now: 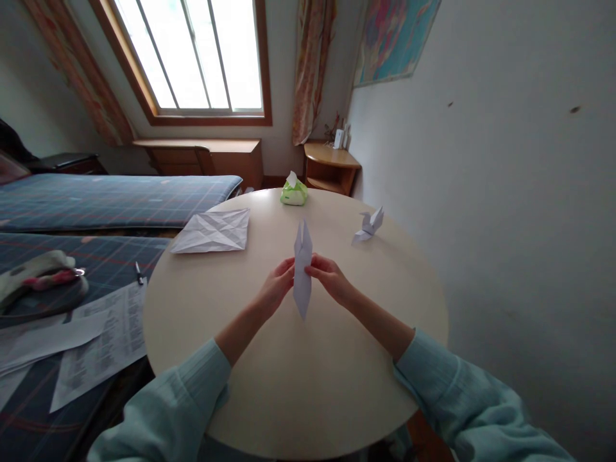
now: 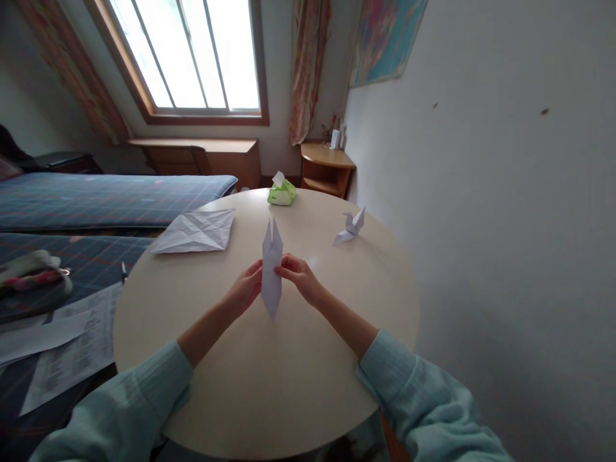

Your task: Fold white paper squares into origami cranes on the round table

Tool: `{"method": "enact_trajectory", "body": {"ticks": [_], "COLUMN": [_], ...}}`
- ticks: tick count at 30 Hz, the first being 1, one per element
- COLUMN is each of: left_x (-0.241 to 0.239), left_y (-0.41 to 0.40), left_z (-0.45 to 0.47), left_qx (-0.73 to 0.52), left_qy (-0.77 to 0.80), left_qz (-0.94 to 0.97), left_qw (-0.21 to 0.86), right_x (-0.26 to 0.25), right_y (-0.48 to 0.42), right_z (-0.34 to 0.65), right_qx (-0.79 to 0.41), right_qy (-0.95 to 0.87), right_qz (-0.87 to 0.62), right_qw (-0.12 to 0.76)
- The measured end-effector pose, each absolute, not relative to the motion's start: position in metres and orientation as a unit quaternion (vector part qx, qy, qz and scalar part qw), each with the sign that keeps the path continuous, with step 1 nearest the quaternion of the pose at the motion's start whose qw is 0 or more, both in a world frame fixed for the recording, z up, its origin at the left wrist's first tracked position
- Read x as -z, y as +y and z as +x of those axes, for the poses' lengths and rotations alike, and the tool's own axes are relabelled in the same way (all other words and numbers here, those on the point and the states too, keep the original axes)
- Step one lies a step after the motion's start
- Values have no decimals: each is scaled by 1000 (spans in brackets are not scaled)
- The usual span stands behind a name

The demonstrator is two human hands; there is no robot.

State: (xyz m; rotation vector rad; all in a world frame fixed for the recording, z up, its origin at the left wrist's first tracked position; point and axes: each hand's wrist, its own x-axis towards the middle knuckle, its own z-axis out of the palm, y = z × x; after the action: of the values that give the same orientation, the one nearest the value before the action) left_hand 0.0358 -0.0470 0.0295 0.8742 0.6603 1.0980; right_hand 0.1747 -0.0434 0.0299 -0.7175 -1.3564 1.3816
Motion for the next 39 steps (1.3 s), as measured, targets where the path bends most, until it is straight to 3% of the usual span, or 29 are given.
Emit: {"method": "enact_trajectory", "body": {"ticks": [9,17,26,32,39], "left_x": [-28,-31,-42,-43,-44], "left_y": [-49,-50,-54,-54,-53], "left_z": [38,36,31,28,28], "left_qx": [-493,-479,-509,-516,-519], "left_qy": [292,271,252,301,296], "left_qz": [350,322,387,453,447], "left_qw": [741,770,726,662,666], "right_x": [-33,-36,-35,-35,-36], "right_y": [-42,-46,-47,-47,-46], "right_z": [177,176,177,178,179], "right_qx": [-549,-600,-645,-605,-612], "right_qy": [-562,-536,-505,-540,-526], "right_qz": [-312,-306,-295,-334,-329], "right_qw": [534,509,491,481,491]}}
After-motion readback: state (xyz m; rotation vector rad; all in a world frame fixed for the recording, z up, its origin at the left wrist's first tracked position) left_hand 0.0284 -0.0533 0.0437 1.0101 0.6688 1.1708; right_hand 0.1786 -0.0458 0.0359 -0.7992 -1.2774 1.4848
